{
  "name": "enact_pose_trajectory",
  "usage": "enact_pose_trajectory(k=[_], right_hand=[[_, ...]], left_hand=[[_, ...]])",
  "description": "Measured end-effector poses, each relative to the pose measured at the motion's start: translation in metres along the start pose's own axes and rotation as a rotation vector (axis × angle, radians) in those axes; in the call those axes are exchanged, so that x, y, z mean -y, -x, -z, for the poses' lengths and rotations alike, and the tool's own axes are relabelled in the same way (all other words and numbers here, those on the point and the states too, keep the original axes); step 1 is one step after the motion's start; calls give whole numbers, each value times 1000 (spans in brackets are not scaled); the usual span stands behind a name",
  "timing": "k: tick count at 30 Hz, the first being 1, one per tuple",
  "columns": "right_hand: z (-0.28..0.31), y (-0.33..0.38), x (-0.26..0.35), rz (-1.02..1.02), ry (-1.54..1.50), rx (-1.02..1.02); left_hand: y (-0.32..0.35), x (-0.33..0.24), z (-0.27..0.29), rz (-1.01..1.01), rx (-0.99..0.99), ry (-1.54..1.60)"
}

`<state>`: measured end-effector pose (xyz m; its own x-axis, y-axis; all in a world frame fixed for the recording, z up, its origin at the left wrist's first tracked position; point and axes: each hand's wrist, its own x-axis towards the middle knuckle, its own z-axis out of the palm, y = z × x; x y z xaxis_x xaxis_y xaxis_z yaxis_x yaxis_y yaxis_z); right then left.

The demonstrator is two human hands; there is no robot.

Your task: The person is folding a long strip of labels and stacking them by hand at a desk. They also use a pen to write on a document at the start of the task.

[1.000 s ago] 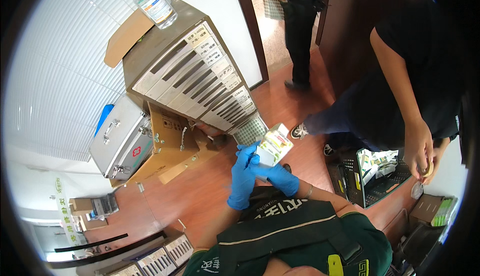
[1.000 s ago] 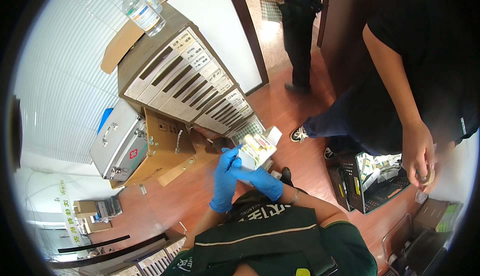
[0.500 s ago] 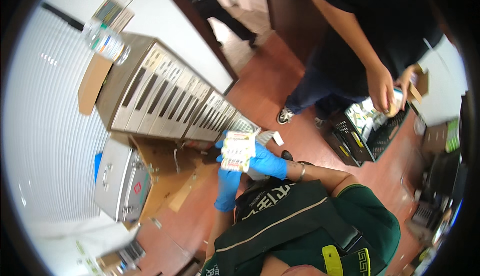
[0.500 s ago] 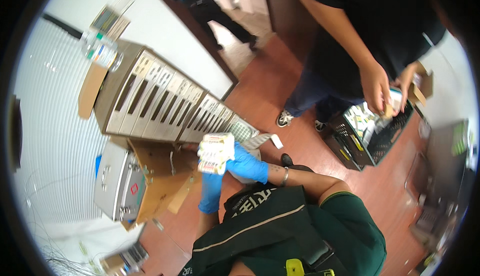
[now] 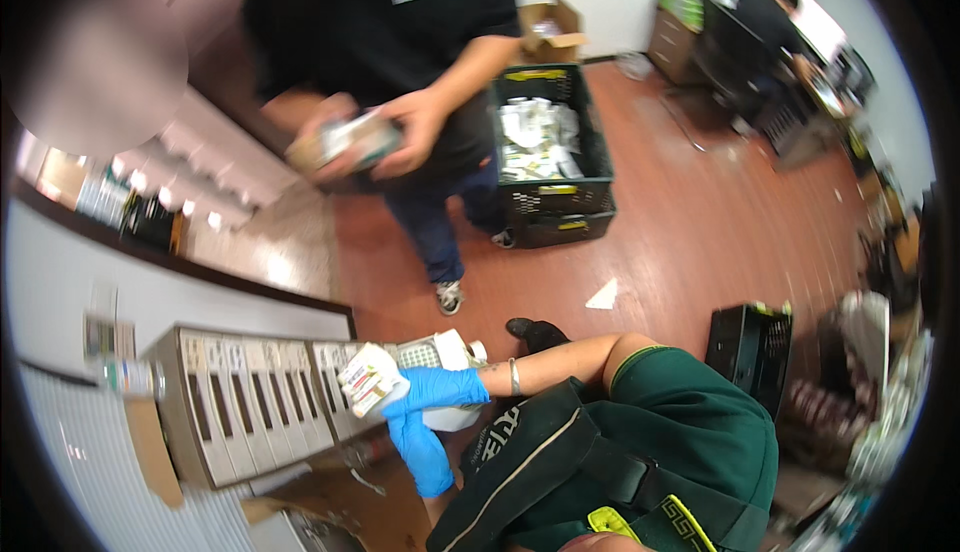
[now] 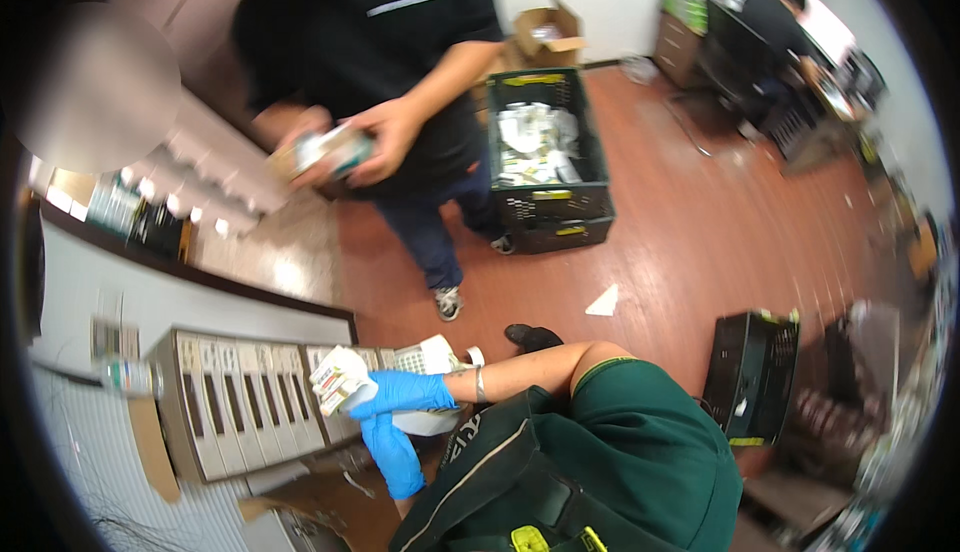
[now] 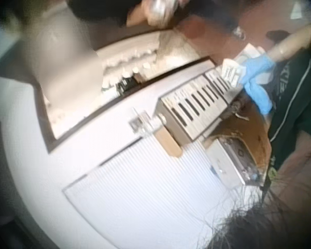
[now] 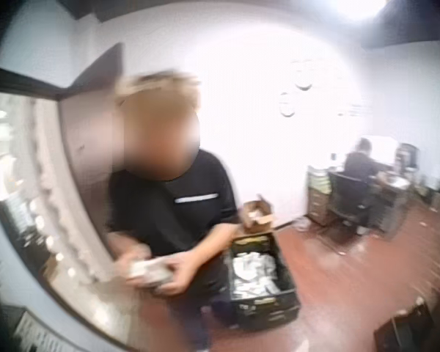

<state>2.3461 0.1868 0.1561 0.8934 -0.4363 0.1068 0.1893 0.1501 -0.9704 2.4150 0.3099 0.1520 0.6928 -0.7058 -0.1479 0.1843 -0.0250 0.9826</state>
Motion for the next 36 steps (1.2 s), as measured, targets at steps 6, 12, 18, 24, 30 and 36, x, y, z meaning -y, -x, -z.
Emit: enact_pose_trajectory(k=[6, 12, 18, 24, 30, 36], right_hand=[[-13, 75, -54, -106, -252, 144], [3, 101, -58, -133, 104, 279], [42, 93, -81, 2, 506, 367], [87, 85, -69, -72, 450, 594], [130, 118, 2, -792, 336, 933], [152, 144, -13, -831, 291, 1149]], left_hand=[[17, -24, -23, 22, 89, 60], [47, -90, -21, -243, 142, -81], [66, -157, 11, -733, 7, 184], [77, -154, 30, -668, -591, -344], [50, -66, 70, -331, -614, -73], [98, 71, 10, -40, -746, -313]])
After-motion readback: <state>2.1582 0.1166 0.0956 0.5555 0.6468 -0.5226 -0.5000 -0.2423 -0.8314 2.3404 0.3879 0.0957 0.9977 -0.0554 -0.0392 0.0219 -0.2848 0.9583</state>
